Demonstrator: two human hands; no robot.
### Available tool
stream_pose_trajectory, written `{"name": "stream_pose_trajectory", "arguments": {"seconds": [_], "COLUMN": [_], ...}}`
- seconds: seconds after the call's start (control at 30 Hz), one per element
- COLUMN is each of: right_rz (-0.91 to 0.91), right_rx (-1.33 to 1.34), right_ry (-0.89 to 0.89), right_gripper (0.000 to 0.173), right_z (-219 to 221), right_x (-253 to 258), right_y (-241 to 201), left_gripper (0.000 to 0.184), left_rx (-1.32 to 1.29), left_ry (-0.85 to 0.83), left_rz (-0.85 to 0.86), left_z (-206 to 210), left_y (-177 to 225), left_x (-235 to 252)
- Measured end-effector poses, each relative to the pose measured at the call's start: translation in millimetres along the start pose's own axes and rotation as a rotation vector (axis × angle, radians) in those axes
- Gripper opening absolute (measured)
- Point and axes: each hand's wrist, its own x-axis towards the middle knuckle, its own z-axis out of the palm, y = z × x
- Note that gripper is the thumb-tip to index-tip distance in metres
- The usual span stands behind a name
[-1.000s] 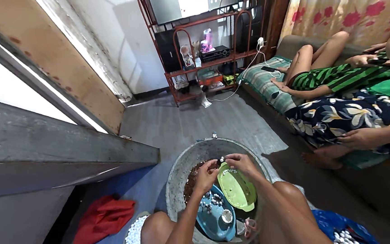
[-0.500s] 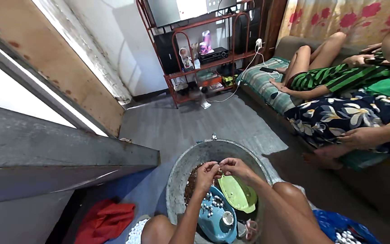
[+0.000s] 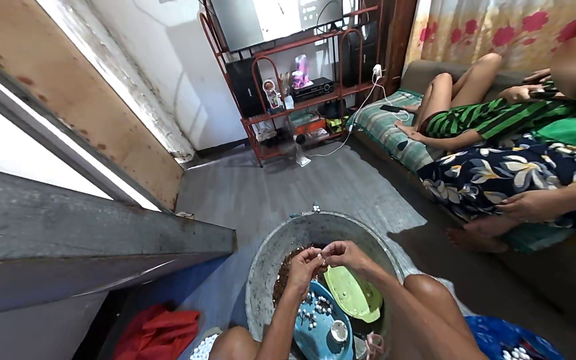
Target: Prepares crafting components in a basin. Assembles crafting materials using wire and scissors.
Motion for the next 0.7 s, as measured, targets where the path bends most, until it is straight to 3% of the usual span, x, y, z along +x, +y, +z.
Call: {"name": "stream_pose_trajectory", "arguments": {"seconds": [0.17,0.4,0.7], "right_rz": [-0.068,0.082,0.227], "right_rx": [-0.095,-0.060,-0.057], "right_ry": [-0.075,0.036,0.039], "right_gripper": [0.035,0.030,0.022], "right_z": [1.7,3.9,-0.7], "right_x": [0.2,1.2,1.3], "right_y": [0.7,0.0,3.0], "left_gripper": [0.023,0.019,0.016], "left_rx": [0.083,0.309,0.524], "left_ry": [0.043,0.066,0.001], "left_rz": [0.037,0.135,0.264], "left_z": [-1.6,-1.0,-1.0], "left_y": [-0.8,-6.3,-12.0], "left_x": [-0.3,-0.6,0.1]}}
